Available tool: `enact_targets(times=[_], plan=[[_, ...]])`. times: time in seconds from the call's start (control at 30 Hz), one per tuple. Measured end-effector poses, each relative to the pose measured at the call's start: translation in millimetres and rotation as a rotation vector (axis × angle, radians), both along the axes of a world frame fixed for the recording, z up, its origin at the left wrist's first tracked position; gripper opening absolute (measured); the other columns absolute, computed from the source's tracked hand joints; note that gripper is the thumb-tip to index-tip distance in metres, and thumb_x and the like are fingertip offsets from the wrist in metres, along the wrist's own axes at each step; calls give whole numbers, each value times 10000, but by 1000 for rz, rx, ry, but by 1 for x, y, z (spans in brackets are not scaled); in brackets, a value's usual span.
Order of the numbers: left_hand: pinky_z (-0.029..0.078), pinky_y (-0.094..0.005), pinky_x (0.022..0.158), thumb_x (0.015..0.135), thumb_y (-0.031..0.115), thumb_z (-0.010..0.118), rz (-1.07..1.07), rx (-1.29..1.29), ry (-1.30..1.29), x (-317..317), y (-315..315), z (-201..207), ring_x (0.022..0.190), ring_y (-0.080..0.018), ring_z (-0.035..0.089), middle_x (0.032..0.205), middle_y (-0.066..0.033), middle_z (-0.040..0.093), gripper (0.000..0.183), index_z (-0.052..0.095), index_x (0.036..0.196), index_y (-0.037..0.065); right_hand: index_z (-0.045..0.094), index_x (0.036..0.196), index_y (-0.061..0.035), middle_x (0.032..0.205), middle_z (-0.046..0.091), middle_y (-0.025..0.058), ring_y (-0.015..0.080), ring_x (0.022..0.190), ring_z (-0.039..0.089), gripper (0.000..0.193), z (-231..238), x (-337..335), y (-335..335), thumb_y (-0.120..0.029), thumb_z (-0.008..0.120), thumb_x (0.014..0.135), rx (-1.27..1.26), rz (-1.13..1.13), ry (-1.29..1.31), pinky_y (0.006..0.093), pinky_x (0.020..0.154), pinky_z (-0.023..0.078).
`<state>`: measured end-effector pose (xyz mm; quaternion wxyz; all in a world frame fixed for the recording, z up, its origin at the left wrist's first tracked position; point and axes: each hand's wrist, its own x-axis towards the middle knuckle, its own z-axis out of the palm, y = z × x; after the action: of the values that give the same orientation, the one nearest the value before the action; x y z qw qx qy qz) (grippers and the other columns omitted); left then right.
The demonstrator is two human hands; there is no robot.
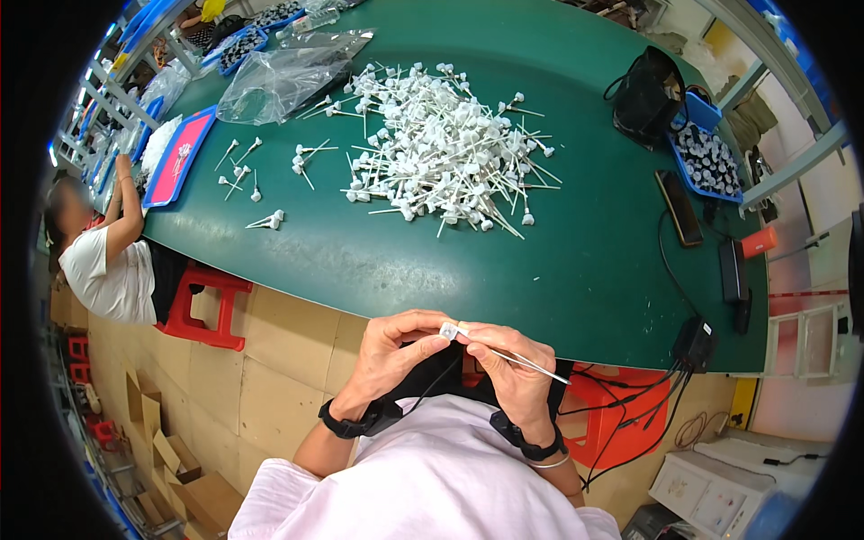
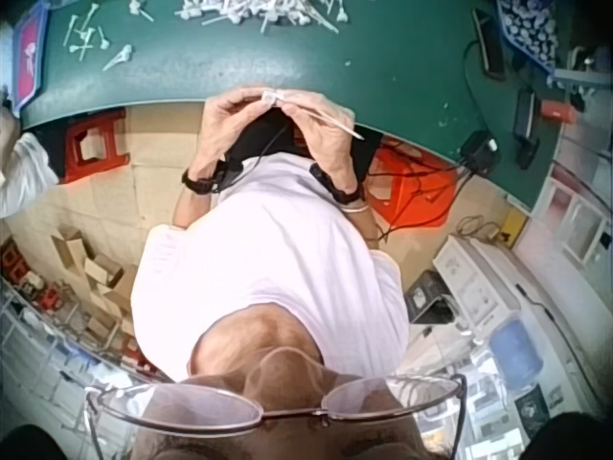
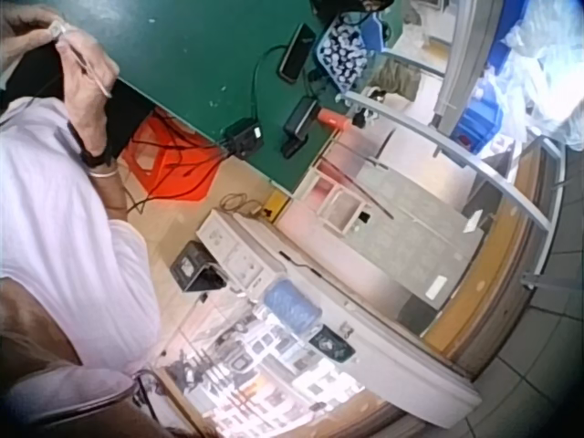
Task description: The recorder is using tweezers and hands to assemble small white plastic electronic or mechanical components at a factory workstation.
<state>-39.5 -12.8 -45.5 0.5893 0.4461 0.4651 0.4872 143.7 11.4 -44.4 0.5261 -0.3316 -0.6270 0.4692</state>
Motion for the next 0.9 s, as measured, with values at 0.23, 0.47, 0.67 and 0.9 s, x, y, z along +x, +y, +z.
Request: enact_targets(times=[0.23, 0.47, 0.67, 0.9], plan=[[518, -258, 868, 864, 12, 671, -94, -62, -34, -8, -1, 1, 949, -132, 643, 1028, -83, 679, 203, 671, 1061, -36, 680, 926, 3, 936, 711, 135, 225, 811, 702, 152, 18, 14, 12, 17, 722, 781, 107, 155, -173, 272, 690, 561], [510, -236, 829, 880, 40, 665, -192, -205, -58, -11, -4, 11, 908, -105, 627, 985, -62, 686, 183, 678, 1049, -31, 689, 939, 12, 933, 710, 125, 248, 791, 696, 170, 33, 24, 20, 2, 731, 775, 46, 331, -226, 292, 690, 552], [506, -268, 842, 857, 23, 683, -269, -207, 3, -13, 1, 11, 900, -111, 621, 993, -71, 695, 191, 689, 1040, -32, 695, 945, 9, 918, 712, 123, 249, 756, 692, 141, 50, 30, 36, -45, 699, 816, 70, 524, -362, 301, 683, 550], [509, -227, 793, 883, 84, 679, -282, -196, -26, -12, -3, 7, 872, -79, 620, 956, -45, 693, 188, 690, 1047, -8, 702, 974, -12, 892, 711, 104, 230, 721, 684, 164, 59, 29, 42, -59, 698, 817, 48, 628, -467, 293, 646, 542]])
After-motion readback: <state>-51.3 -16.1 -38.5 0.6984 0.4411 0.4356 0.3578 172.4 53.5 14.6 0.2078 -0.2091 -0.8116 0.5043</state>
